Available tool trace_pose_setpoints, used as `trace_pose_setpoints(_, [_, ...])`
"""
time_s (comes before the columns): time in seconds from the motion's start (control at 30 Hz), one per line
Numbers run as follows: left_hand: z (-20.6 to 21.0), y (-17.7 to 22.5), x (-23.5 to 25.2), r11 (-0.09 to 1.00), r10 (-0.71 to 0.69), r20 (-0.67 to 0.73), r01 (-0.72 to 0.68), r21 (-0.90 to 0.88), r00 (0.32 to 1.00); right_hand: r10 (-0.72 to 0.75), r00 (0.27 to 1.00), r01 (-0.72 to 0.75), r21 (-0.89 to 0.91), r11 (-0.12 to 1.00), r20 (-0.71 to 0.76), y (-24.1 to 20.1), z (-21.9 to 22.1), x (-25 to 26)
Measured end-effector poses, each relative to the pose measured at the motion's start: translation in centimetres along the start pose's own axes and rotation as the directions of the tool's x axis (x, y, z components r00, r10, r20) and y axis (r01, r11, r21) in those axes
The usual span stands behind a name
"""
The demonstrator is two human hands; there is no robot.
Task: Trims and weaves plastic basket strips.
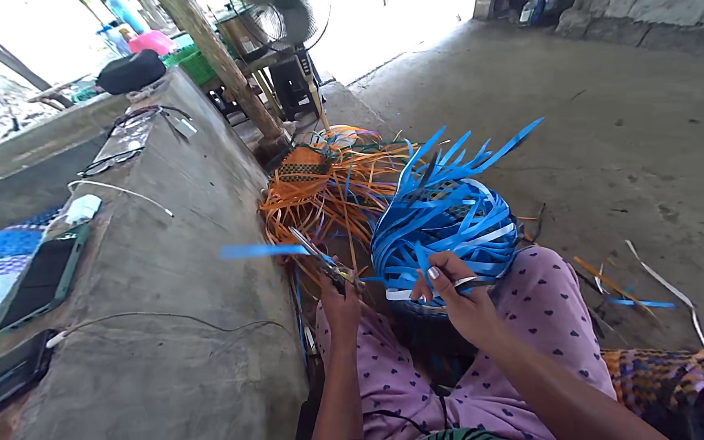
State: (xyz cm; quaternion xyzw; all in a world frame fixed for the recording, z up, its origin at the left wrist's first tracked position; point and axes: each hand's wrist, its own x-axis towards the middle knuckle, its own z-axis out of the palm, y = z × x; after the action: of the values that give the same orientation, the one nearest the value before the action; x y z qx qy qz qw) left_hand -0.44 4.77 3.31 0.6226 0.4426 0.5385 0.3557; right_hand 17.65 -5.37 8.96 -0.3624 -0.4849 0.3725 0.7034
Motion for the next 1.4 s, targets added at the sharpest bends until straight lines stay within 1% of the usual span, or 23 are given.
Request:
trace_pose_setpoints(0.07, [-0.5, 1.3, -0.6, 0.994, 0.103, 0.035, -0.102, -0.034, 0.994, -0.020, 0.998, 0.023, -0.056, 0.998, 0.058, 0.3, 1.1, 0.9])
trace_pose_setpoints(0.17, [-0.6, 2.7, -1.5, 0.961, 0.267, 0.047, -0.262, -0.088, 0.963, -0.076, 0.983, 0.115, -0.243, 0.963, 0.166, 0.7, 2.3, 1.9])
trace_pose_setpoints(0.23, [-0.4, 3.7, -2.3, 0.945, 0.318, 0.042, -0.314, -0.088, 0.947, -0.123, 0.971, 0.188, -0.334, 0.924, 0.206, 0.9, 3.2, 2.1])
trace_pose_setpoints(0.3, [-0.3, 4.3, -2.8, 0.932, 0.355, 0.053, -0.349, -0.101, 0.933, -0.174, 0.960, 0.243, -0.344, 0.907, 0.220, 1.0, 3.9, 2.2])
trace_pose_setpoints(0.37, [-0.1, 4.4, -3.1, 0.937, 0.334, 0.050, -0.325, -0.130, 0.941, -0.217, 0.953, 0.274, -0.293, 0.916, 0.212, 1.1, 4.2, 2.3])
trace_pose_setpoints(0.47, [0.1, 4.1, -3.7, 0.945, 0.316, 0.051, -0.309, -0.105, 0.947, -0.233, 0.951, 0.285, -0.289, 0.914, 0.202, 1.2, 3.8, 2.4])
trace_pose_setpoints(0.53, [0.0, 4.1, -4.0, 0.936, 0.350, 0.062, -0.347, -0.055, 0.935, -0.211, 0.959, 0.262, -0.310, 0.914, 0.188, 1.2, 3.5, 2.2])
trace_pose_setpoints(0.6, [-0.3, 3.9, -4.4, 0.933, 0.360, 0.084, -0.359, -0.028, 0.929, -0.168, 0.973, 0.208, -0.282, 0.937, 0.160, 1.0, 3.2, 2.2])
trace_pose_setpoints(0.73, [-1.4, 2.4, -6.4, 0.932, 0.328, 0.213, -0.352, 0.084, 0.920, -0.046, 0.998, 0.054, -0.166, 0.985, 0.054, 0.3, 2.4, 2.4])
trace_pose_setpoints(0.83, [-1.9, 1.5, -7.9, 0.965, 0.186, 0.364, -0.240, 0.108, 0.913, 0.005, 1.000, -0.002, -0.122, 0.993, 0.020, 0.2, 1.7, 2.3])
trace_pose_setpoints(0.9, [-2.0, 1.2, -8.4, 0.979, 0.104, 0.442, -0.171, 0.114, 0.891, -0.005, 1.000, 0.008, -0.114, 0.993, 0.025, 0.4, 1.5, 2.2])
trace_pose_setpoints(0.97, [-1.8, 1.1, -8.5, 0.983, 0.084, 0.471, -0.149, 0.104, 0.878, -0.033, 0.999, 0.037, -0.109, 0.993, 0.037, 0.6, 1.6, 2.1])
trace_pose_setpoints(1.1, [-1.3, 1.4, -8.1, 0.985, 0.093, 0.481, -0.151, 0.083, 0.872, -0.061, 0.996, 0.067, -0.122, 0.990, 0.058, 0.5, 1.7, 2.0])
trace_pose_setpoints(1.23, [-0.9, 1.5, -8.1, 0.979, 0.086, 0.483, -0.165, 0.122, 0.871, -0.080, 0.995, 0.086, -0.127, 0.988, 0.057, 0.4, 1.6, 2.0])
trace_pose_setpoints(1.4, [-0.9, 2.0, -8.3, 0.986, 0.031, 0.475, -0.105, 0.130, 0.879, -0.120, 0.990, 0.129, -0.144, 0.981, 0.069, 0.7, 1.6, 1.9])
